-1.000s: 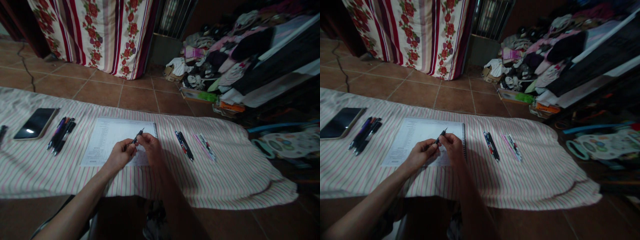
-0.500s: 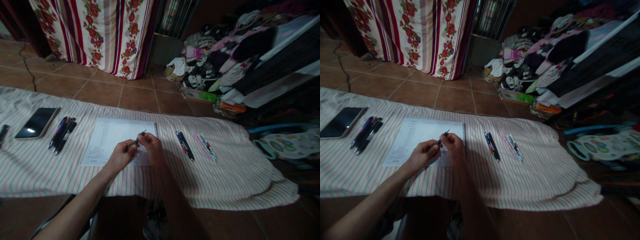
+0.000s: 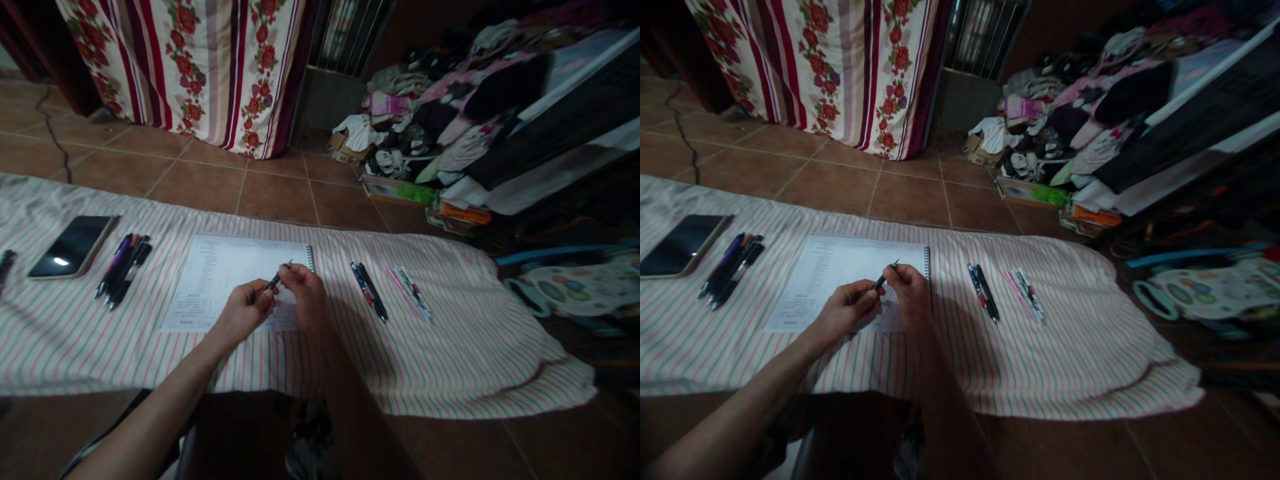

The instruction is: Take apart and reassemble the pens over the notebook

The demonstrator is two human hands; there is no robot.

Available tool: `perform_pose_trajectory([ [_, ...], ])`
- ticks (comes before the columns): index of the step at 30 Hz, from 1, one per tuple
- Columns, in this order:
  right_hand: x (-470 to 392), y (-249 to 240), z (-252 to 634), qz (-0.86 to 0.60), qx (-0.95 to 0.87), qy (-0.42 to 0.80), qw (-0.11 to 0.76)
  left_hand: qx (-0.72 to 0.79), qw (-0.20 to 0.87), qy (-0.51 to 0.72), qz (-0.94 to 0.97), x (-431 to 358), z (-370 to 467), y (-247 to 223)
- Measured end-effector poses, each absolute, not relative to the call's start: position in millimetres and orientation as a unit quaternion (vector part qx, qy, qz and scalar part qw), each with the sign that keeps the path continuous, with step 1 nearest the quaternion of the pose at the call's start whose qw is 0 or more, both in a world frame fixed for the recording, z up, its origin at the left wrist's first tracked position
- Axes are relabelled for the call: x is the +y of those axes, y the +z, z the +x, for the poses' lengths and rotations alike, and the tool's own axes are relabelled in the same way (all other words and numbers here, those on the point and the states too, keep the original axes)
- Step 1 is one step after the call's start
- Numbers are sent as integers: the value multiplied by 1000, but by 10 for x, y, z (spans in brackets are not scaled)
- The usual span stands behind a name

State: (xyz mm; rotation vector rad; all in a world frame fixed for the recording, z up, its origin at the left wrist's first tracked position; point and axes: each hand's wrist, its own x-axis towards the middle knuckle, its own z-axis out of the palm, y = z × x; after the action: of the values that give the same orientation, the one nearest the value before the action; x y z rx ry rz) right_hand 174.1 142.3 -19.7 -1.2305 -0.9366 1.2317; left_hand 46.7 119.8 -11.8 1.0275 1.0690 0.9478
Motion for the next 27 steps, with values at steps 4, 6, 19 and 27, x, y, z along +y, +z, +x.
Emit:
perform_pose_trajectory([
  [4,1402,-195,1739,-473,-394,574,540,473,637,420,441,1204,452,-64],
  [6,1387,-188,1738,-449,-399,596,533,477,639,423,431,1208,446,-33],
  [19,1389,-181,1716,-466,-403,582,531,478,637,421,434,1214,446,-26],
  [27,1410,-220,1740,-491,-388,562,542,476,633,414,448,1194,447,-76],
])
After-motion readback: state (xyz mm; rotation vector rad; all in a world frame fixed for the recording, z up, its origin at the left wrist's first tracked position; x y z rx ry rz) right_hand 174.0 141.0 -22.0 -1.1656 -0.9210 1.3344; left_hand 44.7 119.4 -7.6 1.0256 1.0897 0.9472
